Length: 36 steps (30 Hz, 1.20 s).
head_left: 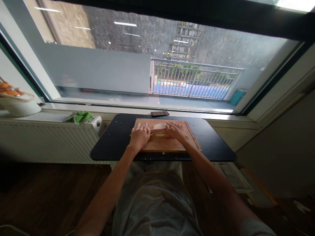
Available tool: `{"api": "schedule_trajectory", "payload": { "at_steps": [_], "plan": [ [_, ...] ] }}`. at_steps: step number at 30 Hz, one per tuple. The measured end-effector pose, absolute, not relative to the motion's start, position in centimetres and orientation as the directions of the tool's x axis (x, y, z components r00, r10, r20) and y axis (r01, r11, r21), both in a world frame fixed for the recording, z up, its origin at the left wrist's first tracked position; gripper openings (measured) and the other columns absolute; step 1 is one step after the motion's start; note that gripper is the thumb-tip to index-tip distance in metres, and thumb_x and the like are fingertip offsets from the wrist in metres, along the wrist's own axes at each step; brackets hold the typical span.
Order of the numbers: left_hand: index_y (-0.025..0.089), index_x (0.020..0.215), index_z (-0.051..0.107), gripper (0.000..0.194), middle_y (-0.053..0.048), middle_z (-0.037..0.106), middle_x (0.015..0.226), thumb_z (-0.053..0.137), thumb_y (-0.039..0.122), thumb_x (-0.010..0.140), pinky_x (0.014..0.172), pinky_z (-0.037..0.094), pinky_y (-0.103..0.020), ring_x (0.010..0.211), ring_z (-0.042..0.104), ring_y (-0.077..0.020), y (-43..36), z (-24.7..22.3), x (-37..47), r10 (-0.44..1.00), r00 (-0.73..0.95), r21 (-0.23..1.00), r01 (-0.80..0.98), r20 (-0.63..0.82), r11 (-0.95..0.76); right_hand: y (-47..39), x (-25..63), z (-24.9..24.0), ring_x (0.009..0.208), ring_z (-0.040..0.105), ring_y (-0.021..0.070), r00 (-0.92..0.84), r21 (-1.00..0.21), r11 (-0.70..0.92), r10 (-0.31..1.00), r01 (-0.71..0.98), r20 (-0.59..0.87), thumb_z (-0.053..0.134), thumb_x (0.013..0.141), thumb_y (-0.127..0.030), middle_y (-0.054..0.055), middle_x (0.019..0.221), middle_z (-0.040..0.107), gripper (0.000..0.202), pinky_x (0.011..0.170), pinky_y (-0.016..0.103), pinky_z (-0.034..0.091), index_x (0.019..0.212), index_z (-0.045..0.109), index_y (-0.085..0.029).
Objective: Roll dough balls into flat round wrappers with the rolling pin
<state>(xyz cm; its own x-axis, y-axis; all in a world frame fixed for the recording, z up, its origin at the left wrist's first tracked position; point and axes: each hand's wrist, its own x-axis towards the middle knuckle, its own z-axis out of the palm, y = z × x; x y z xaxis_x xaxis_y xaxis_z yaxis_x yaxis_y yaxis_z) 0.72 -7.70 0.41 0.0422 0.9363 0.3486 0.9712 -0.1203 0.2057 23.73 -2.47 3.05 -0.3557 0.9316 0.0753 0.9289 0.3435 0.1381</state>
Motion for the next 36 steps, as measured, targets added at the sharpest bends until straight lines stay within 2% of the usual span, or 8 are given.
{"api": "schedule_trajectory", "payload": {
  "at_steps": [5,11,17,20,24,28,32,36],
  "plan": [
    [0.015,0.153,0.065,0.057,-0.017,0.067,0.157,0.031,0.036,0.114,0.121,0.046,-0.049,0.157,0.05,-0.0341,-8.7,0.2,1.3,0.925,0.045,0.181,0.976,0.377,-0.122,-4.5,24.3,2.9,0.143,0.061,0.0307,-0.343,0.172,0.324,0.935,0.93,0.091,0.026,0.115,-0.028,0.019,0.167,0.055,0.058,0.118,0.048,0.048,0.17,0.044,-0.018],
    [0.015,0.146,0.07,0.058,-0.015,0.07,0.152,0.027,0.039,0.114,0.123,0.045,-0.054,0.156,0.05,-0.0364,-6.9,0.4,1.4,0.936,-0.007,0.209,0.975,0.353,-0.072,-2.2,23.6,2.5,0.143,0.062,0.0278,-0.282,0.088,0.273,0.953,0.958,0.111,0.023,0.117,-0.034,0.017,0.159,0.064,0.06,0.12,0.045,0.047,0.171,0.043,-0.018],
    [0.016,0.161,0.058,0.062,-0.016,0.062,0.162,0.027,0.038,0.112,0.129,0.035,-0.062,0.163,0.04,-0.0378,-3.1,0.9,0.9,0.946,-0.027,0.199,0.979,0.322,-0.04,1.5,23.7,1.2,0.154,0.052,0.0304,-0.308,0.081,0.299,0.939,0.951,0.154,0.032,0.115,-0.035,0.013,0.166,0.058,0.056,0.128,0.051,0.039,0.168,0.049,-0.026],
    [0.014,0.163,0.055,0.063,-0.015,0.057,0.167,0.027,0.035,0.111,0.132,0.031,-0.062,0.165,0.035,-0.0376,-1.7,1.1,0.7,0.956,-0.015,0.199,0.979,0.294,-0.046,3.0,23.9,0.8,0.15,0.055,0.0317,-0.336,0.099,0.325,0.931,0.941,0.141,0.036,0.113,-0.033,0.011,0.165,0.059,0.053,0.125,0.054,0.042,0.163,0.055,-0.029],
    [0.015,0.152,0.066,0.059,-0.015,0.062,0.162,0.029,0.036,0.111,0.13,0.036,-0.06,0.163,0.039,-0.037,-1.5,1.1,0.5,0.955,0.001,0.187,0.981,0.296,-0.059,3.7,23.9,0.2,0.148,0.056,0.0321,-0.351,0.118,0.336,0.925,0.934,0.142,0.036,0.113,-0.033,0.011,0.166,0.058,0.051,0.123,0.054,0.044,0.158,0.06,-0.03],
    [0.016,0.131,0.076,0.058,-0.015,0.074,0.147,0.026,0.039,0.113,0.125,0.045,-0.05,0.156,0.05,-0.0339,-2.7,0.7,0.3,0.953,0.023,0.175,0.981,0.302,-0.079,3.2,23.9,0.0,0.152,0.05,0.0363,-0.355,0.131,0.337,0.923,0.932,0.152,0.035,0.113,-0.033,0.014,0.17,0.054,0.053,0.124,0.058,0.042,0.159,0.06,-0.027],
    [0.008,0.138,0.072,0.061,-0.02,0.073,0.147,0.026,0.041,0.114,0.126,0.044,-0.047,0.157,0.049,-0.0343,-4.4,0.1,0.5,0.941,0.015,0.174,0.982,0.338,-0.078,2.5,23.9,0.7,0.146,0.056,0.0351,-0.347,0.147,0.328,0.928,0.933,0.133,0.035,0.113,-0.033,0.015,0.162,0.061,0.056,0.122,0.057,0.044,0.166,0.052,-0.028],
    [0.0,0.152,0.061,0.067,-0.026,0.067,0.153,0.028,0.043,0.114,0.128,0.04,-0.05,0.16,0.046,-0.0374,-6.5,-0.6,1.3,0.929,-0.002,0.177,0.982,0.371,-0.069,2.2,23.8,1.5,0.154,0.048,0.0322,-0.473,0.216,0.449,0.878,0.867,0.076,0.035,0.112,-0.029,0.011,0.175,0.047,0.055,0.127,0.052,0.038,0.163,0.055,-0.026]
  ]
}}
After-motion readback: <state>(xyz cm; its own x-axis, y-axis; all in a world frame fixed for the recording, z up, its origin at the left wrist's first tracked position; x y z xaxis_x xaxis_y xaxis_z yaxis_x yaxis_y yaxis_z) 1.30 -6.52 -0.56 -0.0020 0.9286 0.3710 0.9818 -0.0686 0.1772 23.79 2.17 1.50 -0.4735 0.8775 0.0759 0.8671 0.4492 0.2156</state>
